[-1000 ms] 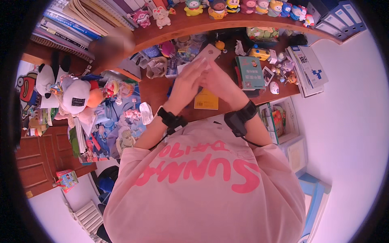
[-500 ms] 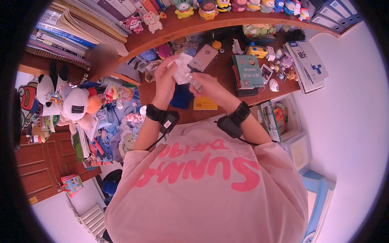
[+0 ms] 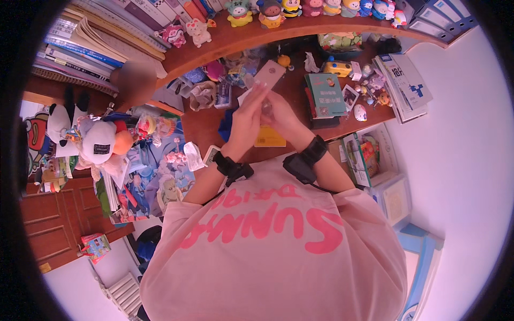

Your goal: The person picks up and repositions small items on a shelf, handles a small pink box, a yellow object, and a blue cloth, and finally picks up a yellow notebook.

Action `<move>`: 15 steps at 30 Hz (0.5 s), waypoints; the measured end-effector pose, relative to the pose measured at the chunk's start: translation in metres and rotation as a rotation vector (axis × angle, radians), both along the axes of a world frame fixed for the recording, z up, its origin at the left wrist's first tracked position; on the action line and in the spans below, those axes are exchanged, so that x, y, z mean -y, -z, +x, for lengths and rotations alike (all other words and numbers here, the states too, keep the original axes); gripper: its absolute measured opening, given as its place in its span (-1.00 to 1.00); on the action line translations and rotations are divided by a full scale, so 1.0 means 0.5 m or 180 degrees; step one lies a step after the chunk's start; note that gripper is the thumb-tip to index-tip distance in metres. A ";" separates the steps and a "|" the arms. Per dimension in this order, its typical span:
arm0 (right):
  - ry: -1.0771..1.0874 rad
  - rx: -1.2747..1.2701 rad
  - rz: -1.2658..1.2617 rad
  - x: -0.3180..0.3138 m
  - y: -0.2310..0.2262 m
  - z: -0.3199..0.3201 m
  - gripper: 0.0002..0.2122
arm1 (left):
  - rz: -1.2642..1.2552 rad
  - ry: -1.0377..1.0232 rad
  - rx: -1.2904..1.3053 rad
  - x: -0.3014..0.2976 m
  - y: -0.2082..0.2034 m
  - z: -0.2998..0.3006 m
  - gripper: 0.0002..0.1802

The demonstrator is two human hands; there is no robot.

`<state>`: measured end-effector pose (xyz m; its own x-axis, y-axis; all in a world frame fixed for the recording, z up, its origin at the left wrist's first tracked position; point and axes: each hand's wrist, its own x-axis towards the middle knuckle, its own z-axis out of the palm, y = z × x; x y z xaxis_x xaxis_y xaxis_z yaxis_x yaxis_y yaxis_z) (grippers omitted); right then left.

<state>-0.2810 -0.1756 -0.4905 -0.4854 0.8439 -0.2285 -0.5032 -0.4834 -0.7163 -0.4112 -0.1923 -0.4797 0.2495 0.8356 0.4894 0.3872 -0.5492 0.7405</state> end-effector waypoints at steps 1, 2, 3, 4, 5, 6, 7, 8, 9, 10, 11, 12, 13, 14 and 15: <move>0.0369 0.0092 -0.0194 0.004 -0.007 -0.009 -0.70 | 0.0136 -0.0019 0.0038 0.010 -0.005 0.007 -0.49; 0.0368 0.0099 -0.0200 0.006 -0.019 -0.013 -0.70 | 0.0129 -0.0021 0.0043 0.018 -0.009 0.013 -0.49; 0.0684 0.0159 -0.0595 0.008 -0.054 -0.022 -0.71 | 0.0233 0.0082 -0.0024 0.023 -0.013 0.015 -0.49; 0.1001 0.0219 -0.0990 0.009 -0.073 -0.027 -0.71 | 0.0336 0.0186 -0.0091 0.025 -0.015 0.014 -0.49; 0.0993 0.0223 -0.0991 0.008 -0.054 -0.024 -0.71 | 0.0334 0.0177 -0.0089 0.021 -0.013 0.007 -0.49; 0.0651 0.0080 -0.0689 0.007 -0.024 -0.013 -0.68 | 0.0355 0.0109 -0.0308 0.010 -0.013 -0.003 -0.49; 0.0286 -0.0059 -0.0394 0.007 -0.014 -0.008 -0.66 | 0.0367 0.0018 -0.0529 -0.002 -0.012 -0.014 -0.49; 0.0278 -0.0054 -0.0392 0.009 -0.008 -0.004 -0.66 | 0.0368 0.0010 -0.0524 -0.018 -0.013 -0.025 -0.49; 0.0026 -0.0206 -0.0231 0.014 -0.011 -0.003 -0.65 | 0.0509 -0.0181 -0.0534 -0.036 -0.016 -0.035 -0.49; -0.0227 -0.0357 -0.0071 0.018 -0.013 -0.002 -0.63 | 0.0648 -0.0372 -0.0543 -0.044 -0.017 -0.040 -0.49; -0.0231 -0.0352 -0.0074 0.012 -0.004 0.004 -0.63 | 0.0503 -0.0301 -0.0610 -0.032 -0.015 -0.030 -0.47; -0.0187 -0.0423 -0.0116 0.000 0.012 0.017 -0.62 | 0.0498 -0.0297 -0.0603 -0.016 -0.011 -0.016 -0.47; -0.0145 -0.0500 -0.0153 -0.008 0.011 0.018 -0.61 | 0.0410 -0.0050 -0.0444 -0.002 -0.007 -0.007 -0.47; -0.0142 -0.0498 -0.0153 -0.008 0.011 0.012 -0.61 | 0.0321 0.0197 -0.0284 0.013 -0.004 0.000 -0.46; 0.0365 -0.0251 -0.0428 -0.008 -0.007 -0.003 -0.58 | 0.0232 0.0288 -0.0184 0.029 -0.007 0.006 -0.44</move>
<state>-0.2827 -0.1716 -0.4869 -0.4088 0.8591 -0.3080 -0.6125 -0.5085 -0.6052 -0.4082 -0.2067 -0.4761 0.3518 0.7712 0.5305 0.3746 -0.6353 0.6753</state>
